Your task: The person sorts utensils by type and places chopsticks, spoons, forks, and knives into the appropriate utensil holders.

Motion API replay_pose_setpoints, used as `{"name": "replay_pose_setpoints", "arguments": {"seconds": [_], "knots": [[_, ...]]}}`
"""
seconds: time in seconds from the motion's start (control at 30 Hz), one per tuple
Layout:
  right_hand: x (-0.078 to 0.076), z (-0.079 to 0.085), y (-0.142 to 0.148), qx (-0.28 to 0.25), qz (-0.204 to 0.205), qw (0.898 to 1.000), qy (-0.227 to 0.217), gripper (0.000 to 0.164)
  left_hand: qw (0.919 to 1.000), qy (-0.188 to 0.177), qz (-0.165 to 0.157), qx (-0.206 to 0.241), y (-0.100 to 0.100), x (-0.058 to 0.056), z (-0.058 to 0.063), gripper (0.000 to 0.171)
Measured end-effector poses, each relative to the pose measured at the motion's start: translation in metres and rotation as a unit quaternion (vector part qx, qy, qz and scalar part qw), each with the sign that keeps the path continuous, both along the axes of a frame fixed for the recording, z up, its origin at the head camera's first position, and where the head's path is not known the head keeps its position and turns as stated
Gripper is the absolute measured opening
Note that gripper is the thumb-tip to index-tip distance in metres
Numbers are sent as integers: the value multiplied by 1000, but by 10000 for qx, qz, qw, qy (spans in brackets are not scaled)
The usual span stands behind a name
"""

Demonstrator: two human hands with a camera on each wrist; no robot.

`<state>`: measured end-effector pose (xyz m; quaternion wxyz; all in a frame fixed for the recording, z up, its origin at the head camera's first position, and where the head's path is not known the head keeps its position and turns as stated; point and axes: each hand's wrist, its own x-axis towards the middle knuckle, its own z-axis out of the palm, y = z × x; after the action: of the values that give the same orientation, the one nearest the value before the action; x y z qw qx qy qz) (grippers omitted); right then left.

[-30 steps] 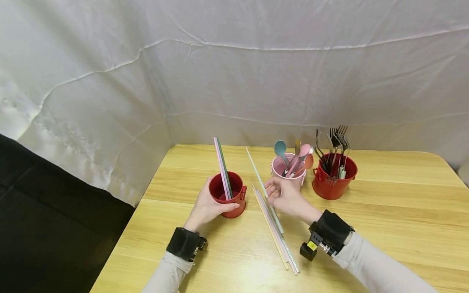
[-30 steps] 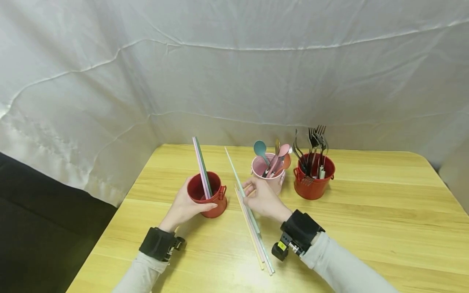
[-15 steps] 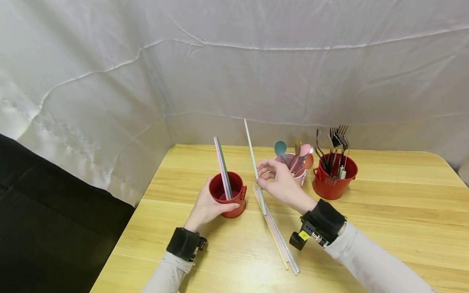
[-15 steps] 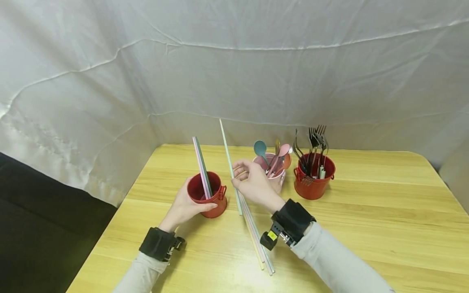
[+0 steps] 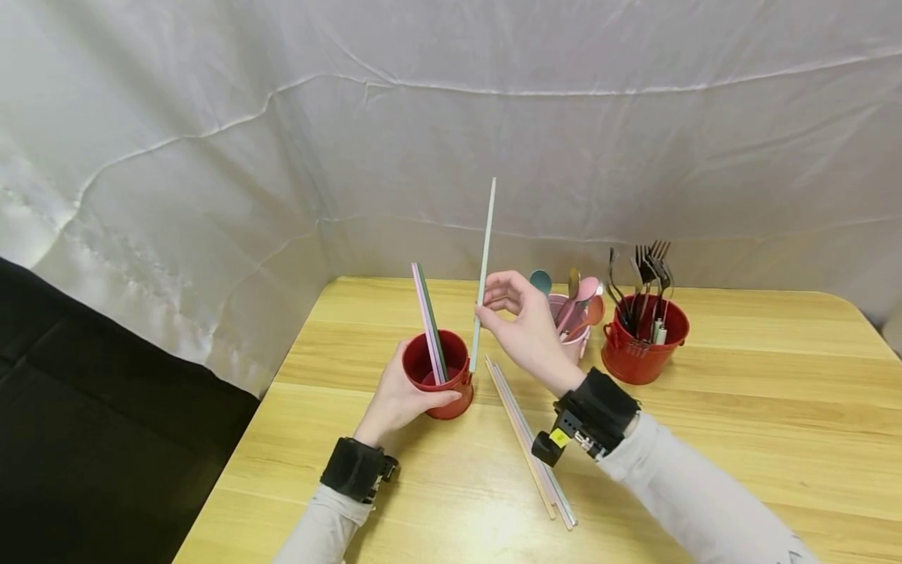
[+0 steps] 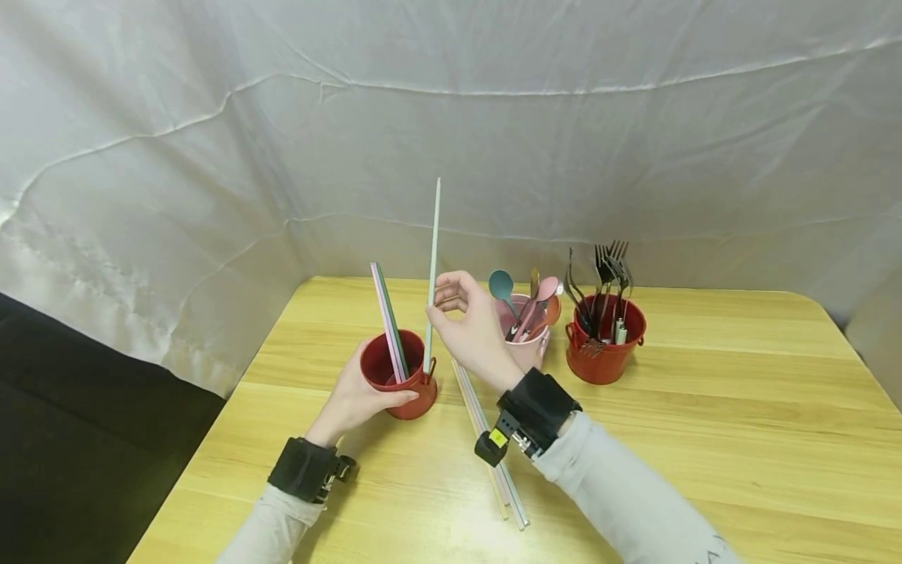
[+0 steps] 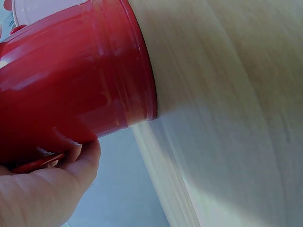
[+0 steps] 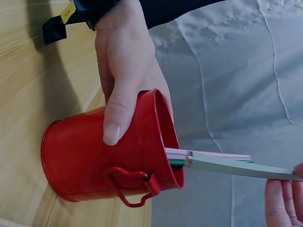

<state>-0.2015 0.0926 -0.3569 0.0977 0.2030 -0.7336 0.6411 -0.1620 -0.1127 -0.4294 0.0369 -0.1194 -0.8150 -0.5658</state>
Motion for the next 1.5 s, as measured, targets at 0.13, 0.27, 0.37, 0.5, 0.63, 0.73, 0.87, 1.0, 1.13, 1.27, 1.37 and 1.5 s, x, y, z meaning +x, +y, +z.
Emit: {"name": "replay_pose_setpoints", "arguments": {"seconds": [0.13, 0.27, 0.37, 0.5, 0.63, 0.73, 0.87, 1.0, 1.13, 1.27, 1.37, 1.5], "knots": [[-3, -2, -8, -401, -44, 9991, 94, 29, 10000, -41, 21, -10, 0, 0, 1, 86], [-6, -7, -15, -588, -103, 9982, 85, 27, 10000, -52, 28, -17, 0, 0, 1, 86], [-3, -8, -19, -647, -56, 9979, -1, 25, 10000, -44, -2, 33, 0, -1, 0, 87], [4, -3, -23, -614, 87, 9980, -133, 24, 10000, -20, -32, 76, -1, -1, -2, 87], [11, 1, -26, -290, 100, 9993, -231, 22, 10000, -12, -27, 71, -1, -2, -3, 87], [15, 1, -27, 20, 54, 9996, -284, 21, 10000, -9, -1, 44, -1, -2, -3, 86], [17, 0, -28, 225, 36, 9993, -304, 19, 10000, 14, 17, 2, -1, -2, -2, 86], [17, -1, -29, 339, 24, 9990, -277, 19, 10000, 9, 9, 2, -1, -2, -3, 86], [16, -4, -27, 450, -49, 9986, -274, 19, 10000, 14, 34, -17, 0, -2, -3, 86], [14, -12, -24, 499, -104, 9983, -291, 18, 9999, 48, 105, -90, 0, -1, -2, 86], [7, -29, -20, 468, -124, 9984, -306, 18, 9998, 34, 129, -134, 0, -1, -2, 87], [0, -52, -14, 686, -228, 9969, -308, 18, 9999, 33, 92, -119, 0, -2, -2, 87]]}}
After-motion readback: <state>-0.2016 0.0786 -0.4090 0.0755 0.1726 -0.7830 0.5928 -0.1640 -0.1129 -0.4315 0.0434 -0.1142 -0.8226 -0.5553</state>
